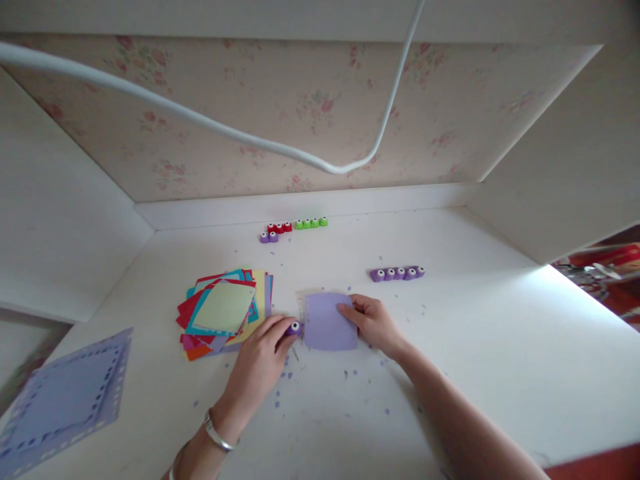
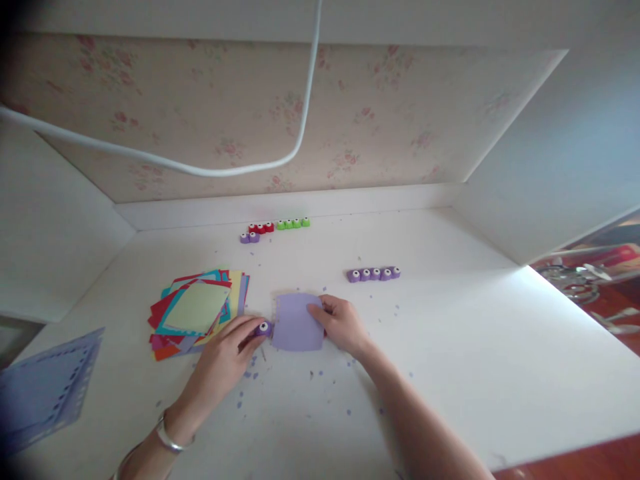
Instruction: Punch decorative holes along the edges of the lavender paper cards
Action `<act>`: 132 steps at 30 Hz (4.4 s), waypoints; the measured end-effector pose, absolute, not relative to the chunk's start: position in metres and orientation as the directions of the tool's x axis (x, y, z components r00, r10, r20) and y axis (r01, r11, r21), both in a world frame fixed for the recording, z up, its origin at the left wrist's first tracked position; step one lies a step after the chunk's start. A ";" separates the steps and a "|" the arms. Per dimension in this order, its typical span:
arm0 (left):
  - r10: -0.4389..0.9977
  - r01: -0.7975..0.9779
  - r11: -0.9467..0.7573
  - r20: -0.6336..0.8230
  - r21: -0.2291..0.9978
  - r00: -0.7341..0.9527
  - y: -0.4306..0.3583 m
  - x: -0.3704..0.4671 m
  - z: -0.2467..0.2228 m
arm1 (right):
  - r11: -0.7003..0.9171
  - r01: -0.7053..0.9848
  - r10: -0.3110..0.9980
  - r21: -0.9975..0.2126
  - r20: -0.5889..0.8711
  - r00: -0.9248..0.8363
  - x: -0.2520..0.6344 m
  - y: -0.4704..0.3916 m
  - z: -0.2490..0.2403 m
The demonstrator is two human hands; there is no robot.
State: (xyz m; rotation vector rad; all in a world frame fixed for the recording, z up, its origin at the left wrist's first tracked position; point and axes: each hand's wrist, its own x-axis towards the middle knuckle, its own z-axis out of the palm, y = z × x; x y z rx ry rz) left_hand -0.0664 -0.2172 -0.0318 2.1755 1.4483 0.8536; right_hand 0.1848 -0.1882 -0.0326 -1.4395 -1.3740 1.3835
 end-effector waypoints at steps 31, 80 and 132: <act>0.954 0.580 -0.290 0.185 0.761 0.234 -0.217 -0.069 -0.040 | -0.208 0.228 0.960 -0.951 -0.243 -0.136 0.185 -0.190 -0.024; 0.880 0.622 -0.471 0.278 0.625 0.386 -0.220 -0.062 -0.028 | 0.038 0.601 0.977 -0.799 -0.096 -0.191 0.182 -0.191 -0.023; 0.897 0.638 -0.424 0.204 0.643 0.391 -0.219 -0.063 -0.026 | 0.083 0.634 0.971 -0.769 -0.081 -0.226 0.182 -0.191 -0.022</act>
